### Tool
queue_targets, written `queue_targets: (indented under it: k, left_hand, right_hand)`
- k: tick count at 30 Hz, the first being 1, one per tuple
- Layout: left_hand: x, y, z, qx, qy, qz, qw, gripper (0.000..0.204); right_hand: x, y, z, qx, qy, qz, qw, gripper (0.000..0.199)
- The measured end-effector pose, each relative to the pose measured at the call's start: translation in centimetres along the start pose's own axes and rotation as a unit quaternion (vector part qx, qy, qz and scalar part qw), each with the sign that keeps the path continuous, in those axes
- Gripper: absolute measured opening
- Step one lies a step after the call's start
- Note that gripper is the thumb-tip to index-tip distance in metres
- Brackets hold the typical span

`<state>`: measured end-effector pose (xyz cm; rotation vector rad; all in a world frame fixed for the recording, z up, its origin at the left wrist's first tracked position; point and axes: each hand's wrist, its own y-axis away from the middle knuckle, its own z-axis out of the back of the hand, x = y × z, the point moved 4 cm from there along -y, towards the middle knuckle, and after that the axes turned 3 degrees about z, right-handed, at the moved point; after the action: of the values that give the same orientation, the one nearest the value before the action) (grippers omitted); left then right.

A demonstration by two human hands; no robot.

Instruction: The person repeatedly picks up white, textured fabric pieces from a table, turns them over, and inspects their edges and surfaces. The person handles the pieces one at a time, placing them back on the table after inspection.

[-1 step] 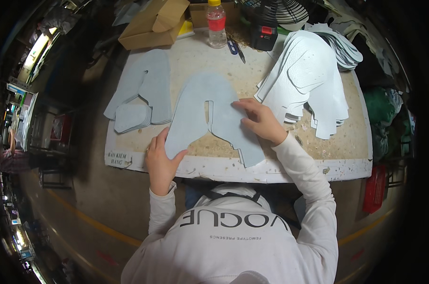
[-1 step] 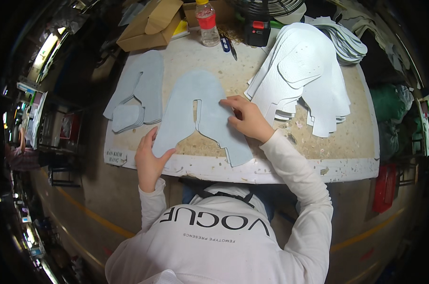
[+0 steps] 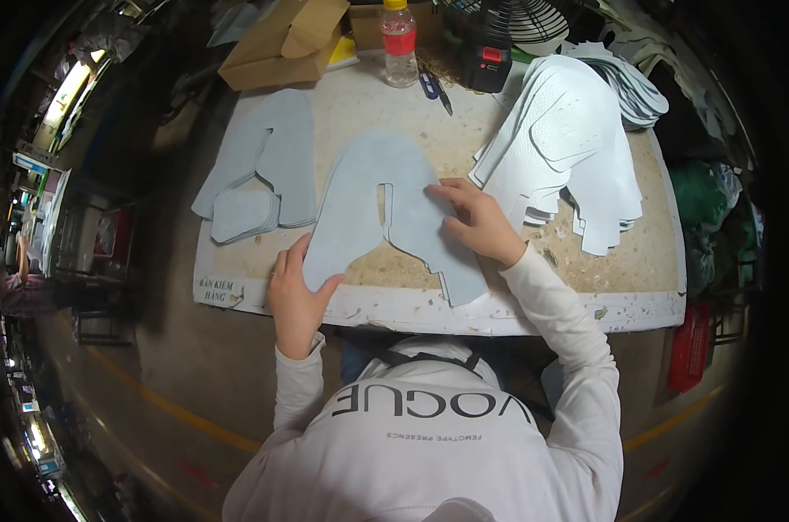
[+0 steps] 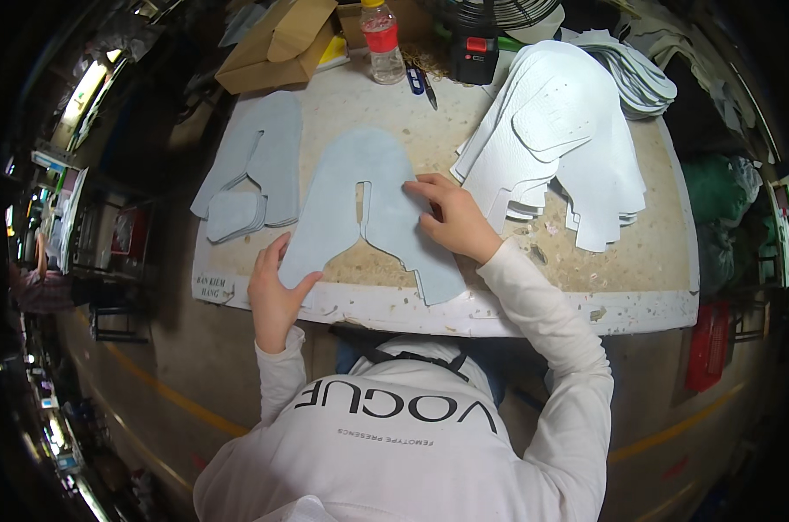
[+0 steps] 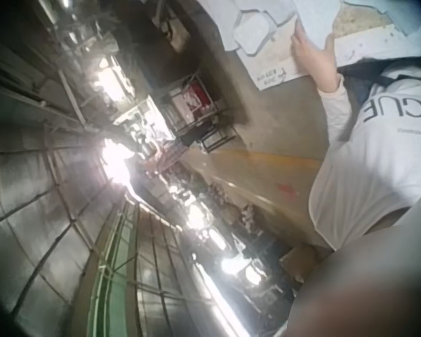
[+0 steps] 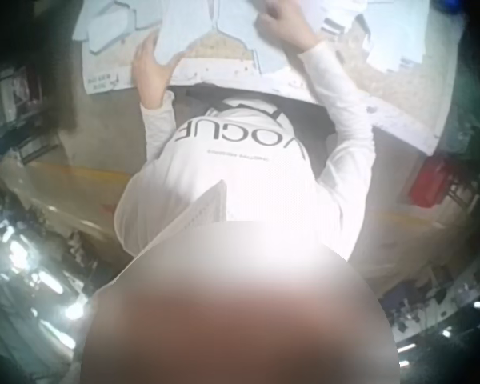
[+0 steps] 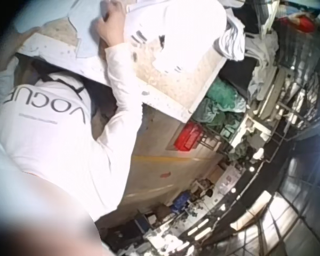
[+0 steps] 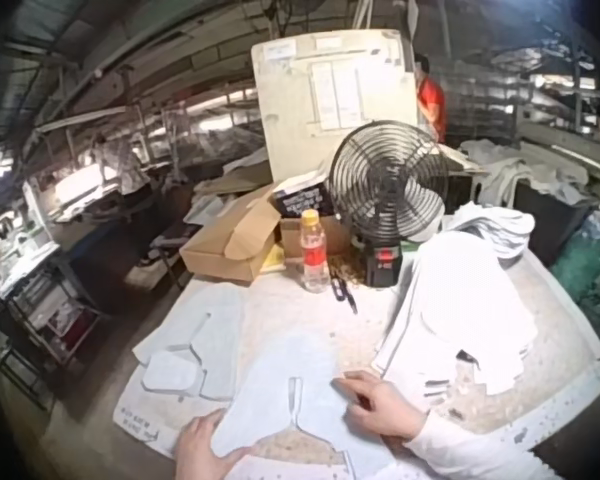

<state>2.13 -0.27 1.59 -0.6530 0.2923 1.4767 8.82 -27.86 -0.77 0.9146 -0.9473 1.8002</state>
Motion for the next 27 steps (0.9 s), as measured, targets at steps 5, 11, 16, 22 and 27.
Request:
queue_targets:
  k: [5, 11, 16, 22, 27]
  left_hand:
    - [0.2, -0.1, 1.2, -0.036, 0.097, -0.038, 0.994, 0.029]
    - [1.7, 0.2, 0.7, 0.036, 0.108, 0.023, 0.993, 0.024]
    - [1.4, 0.8, 1.3, -0.050, -0.044, -0.079, 0.995, 0.026]
    - [3.0, 1.3, 0.4, 0.020, 0.310, 0.097, 0.946, 0.031]
    - [3.5, -0.3, -0.6, 0.102, 0.271, 0.089, 0.953, 0.026]
  right_hand:
    - [1.1, -0.6, -0.5, -0.022, 0.035, 0.019, 0.999, 0.049]
    - [-1.5, -1.1, -0.9, -0.028, -0.096, -0.014, 0.995, 0.046]
    - [-0.3, 0.5, -0.3, -0.053, 0.051, -0.029, 0.997, 0.048]
    - [1.4, 1.7, -0.7, -0.152, -0.086, -0.059, 0.983, 0.053]
    - [0.8, 0.6, -1.6, 0.014, 0.007, -0.084, 0.996, 0.050]
